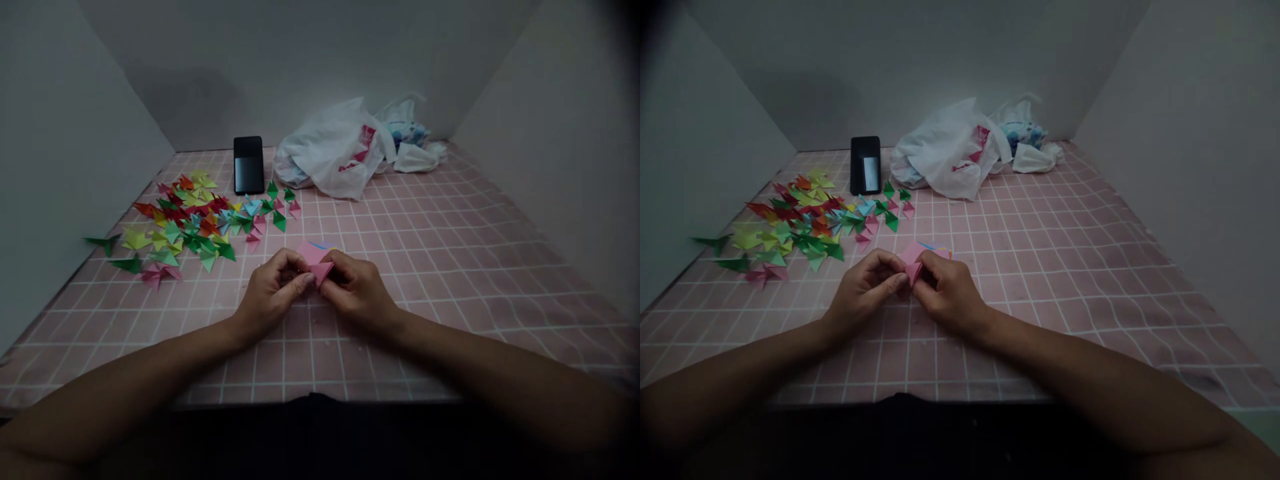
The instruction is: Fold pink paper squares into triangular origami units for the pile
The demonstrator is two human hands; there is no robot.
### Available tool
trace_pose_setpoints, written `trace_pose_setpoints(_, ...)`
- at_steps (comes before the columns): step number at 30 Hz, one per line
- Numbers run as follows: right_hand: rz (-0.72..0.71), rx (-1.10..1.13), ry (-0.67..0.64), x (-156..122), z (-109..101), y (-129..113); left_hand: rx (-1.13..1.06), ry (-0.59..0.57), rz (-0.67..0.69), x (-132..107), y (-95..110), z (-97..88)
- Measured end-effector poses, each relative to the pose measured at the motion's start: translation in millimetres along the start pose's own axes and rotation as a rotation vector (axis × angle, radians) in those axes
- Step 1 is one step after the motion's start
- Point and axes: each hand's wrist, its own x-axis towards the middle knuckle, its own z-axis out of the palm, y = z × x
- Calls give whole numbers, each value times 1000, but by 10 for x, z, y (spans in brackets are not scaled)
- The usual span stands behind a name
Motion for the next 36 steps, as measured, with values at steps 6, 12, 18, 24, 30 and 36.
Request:
trace_pose_setpoints(6,-93,-164,71,-22,22,-2,239,-18,113,-43,-18,21)
trace_pose_setpoints(12,-173,-194,116,-31,33,-40,385,6,272,-68,10,37)
trace_pose_setpoints(18,-146,-171,104,-33,41,-28,482,12,381,-68,23,39)
trace_pose_setpoints(24,-207,-221,73,-33,36,-10,413,4,234,-64,7,26)
trace_pose_setpoints(30,-145,-223,62,-45,34,-45,490,21,236,-67,40,31)
trace_pose_setpoints(36,-161,-216,80,-44,61,-58,677,93,424,-56,32,33)
